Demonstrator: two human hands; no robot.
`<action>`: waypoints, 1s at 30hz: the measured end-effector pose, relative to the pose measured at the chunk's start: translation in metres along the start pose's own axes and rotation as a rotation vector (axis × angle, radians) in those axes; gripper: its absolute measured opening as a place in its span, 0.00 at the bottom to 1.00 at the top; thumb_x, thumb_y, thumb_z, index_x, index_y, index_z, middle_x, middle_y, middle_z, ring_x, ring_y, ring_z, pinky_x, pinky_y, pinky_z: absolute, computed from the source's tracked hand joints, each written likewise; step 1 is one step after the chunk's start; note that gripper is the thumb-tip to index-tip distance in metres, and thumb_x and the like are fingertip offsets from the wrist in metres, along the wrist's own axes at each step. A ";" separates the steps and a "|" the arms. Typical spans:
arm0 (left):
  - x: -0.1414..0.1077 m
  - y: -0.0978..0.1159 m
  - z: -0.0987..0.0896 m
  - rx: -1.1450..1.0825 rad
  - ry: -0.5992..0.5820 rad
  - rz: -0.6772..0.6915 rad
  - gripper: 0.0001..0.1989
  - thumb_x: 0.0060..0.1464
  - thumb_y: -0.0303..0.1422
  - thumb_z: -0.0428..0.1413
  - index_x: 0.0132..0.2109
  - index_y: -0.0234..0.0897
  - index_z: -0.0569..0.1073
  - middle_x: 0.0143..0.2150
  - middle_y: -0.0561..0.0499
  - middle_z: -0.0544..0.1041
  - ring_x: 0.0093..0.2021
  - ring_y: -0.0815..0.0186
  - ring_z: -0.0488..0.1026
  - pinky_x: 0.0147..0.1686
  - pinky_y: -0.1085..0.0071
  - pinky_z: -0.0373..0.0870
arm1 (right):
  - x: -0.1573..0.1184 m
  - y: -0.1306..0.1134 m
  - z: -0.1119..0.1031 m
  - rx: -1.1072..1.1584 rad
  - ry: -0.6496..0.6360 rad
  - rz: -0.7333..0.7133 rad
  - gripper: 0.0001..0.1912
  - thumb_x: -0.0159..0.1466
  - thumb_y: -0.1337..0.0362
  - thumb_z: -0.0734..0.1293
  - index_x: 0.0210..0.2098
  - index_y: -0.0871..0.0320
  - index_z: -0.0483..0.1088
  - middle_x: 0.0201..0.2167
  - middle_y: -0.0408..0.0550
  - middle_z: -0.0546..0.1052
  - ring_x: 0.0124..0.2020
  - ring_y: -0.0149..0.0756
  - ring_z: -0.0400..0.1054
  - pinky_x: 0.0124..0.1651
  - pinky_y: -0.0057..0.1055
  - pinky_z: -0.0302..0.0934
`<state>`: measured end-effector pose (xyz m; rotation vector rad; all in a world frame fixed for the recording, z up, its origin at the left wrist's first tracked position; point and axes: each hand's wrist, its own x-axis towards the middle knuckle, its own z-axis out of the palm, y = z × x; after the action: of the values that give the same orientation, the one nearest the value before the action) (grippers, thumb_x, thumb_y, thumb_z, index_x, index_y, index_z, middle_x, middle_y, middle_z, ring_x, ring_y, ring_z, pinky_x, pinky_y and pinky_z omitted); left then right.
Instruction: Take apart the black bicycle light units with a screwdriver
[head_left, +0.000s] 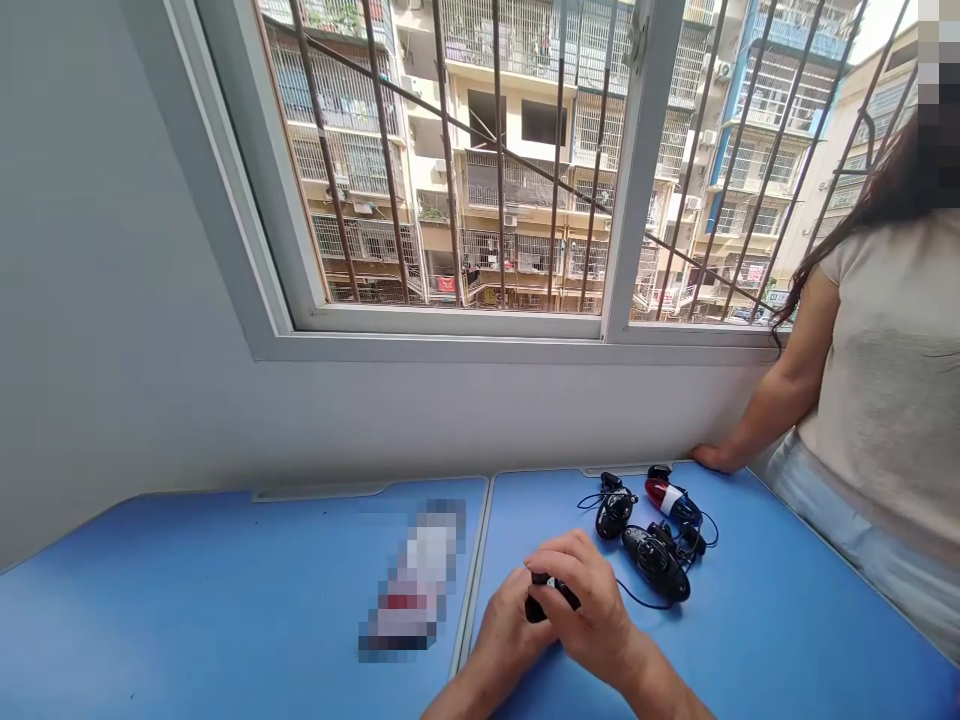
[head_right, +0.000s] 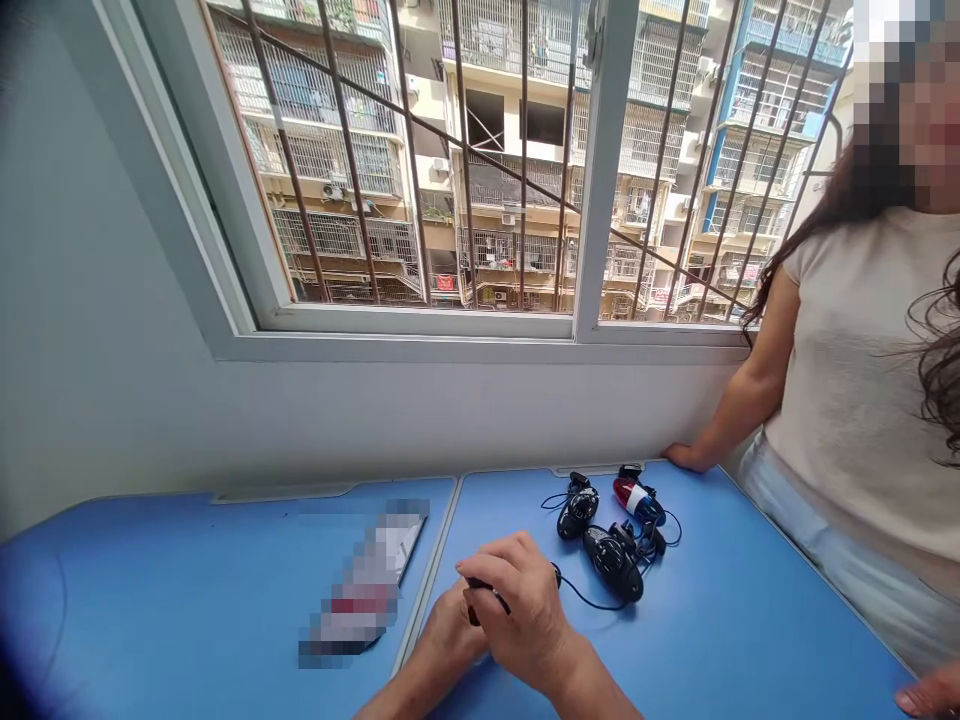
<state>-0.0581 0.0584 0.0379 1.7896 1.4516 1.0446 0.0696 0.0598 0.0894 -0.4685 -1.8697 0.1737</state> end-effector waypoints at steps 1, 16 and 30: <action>0.000 0.000 0.000 -0.013 -0.013 0.019 0.08 0.44 0.34 0.57 0.34 0.37 0.75 0.32 0.50 0.76 0.34 0.58 0.72 0.32 0.70 0.68 | 0.001 0.000 -0.003 0.050 -0.016 0.001 0.20 0.63 0.75 0.60 0.52 0.50 0.65 0.38 0.46 0.76 0.35 0.35 0.69 0.38 0.34 0.65; -0.004 0.005 -0.004 -0.041 -0.050 0.040 0.10 0.45 0.33 0.57 0.37 0.36 0.75 0.35 0.48 0.77 0.38 0.57 0.72 0.34 0.69 0.69 | -0.003 0.002 -0.007 0.057 -0.011 0.057 0.21 0.62 0.76 0.61 0.52 0.50 0.65 0.38 0.46 0.76 0.36 0.35 0.68 0.38 0.32 0.66; -0.004 0.004 -0.005 -0.021 -0.044 0.037 0.11 0.46 0.34 0.57 0.37 0.35 0.74 0.35 0.48 0.76 0.36 0.58 0.73 0.34 0.69 0.69 | -0.004 0.004 -0.007 0.065 -0.023 0.062 0.22 0.61 0.76 0.62 0.51 0.49 0.66 0.38 0.46 0.76 0.36 0.35 0.70 0.39 0.33 0.66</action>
<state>-0.0610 0.0537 0.0427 1.8193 1.3808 1.0284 0.0782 0.0609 0.0867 -0.4816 -1.8671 0.2811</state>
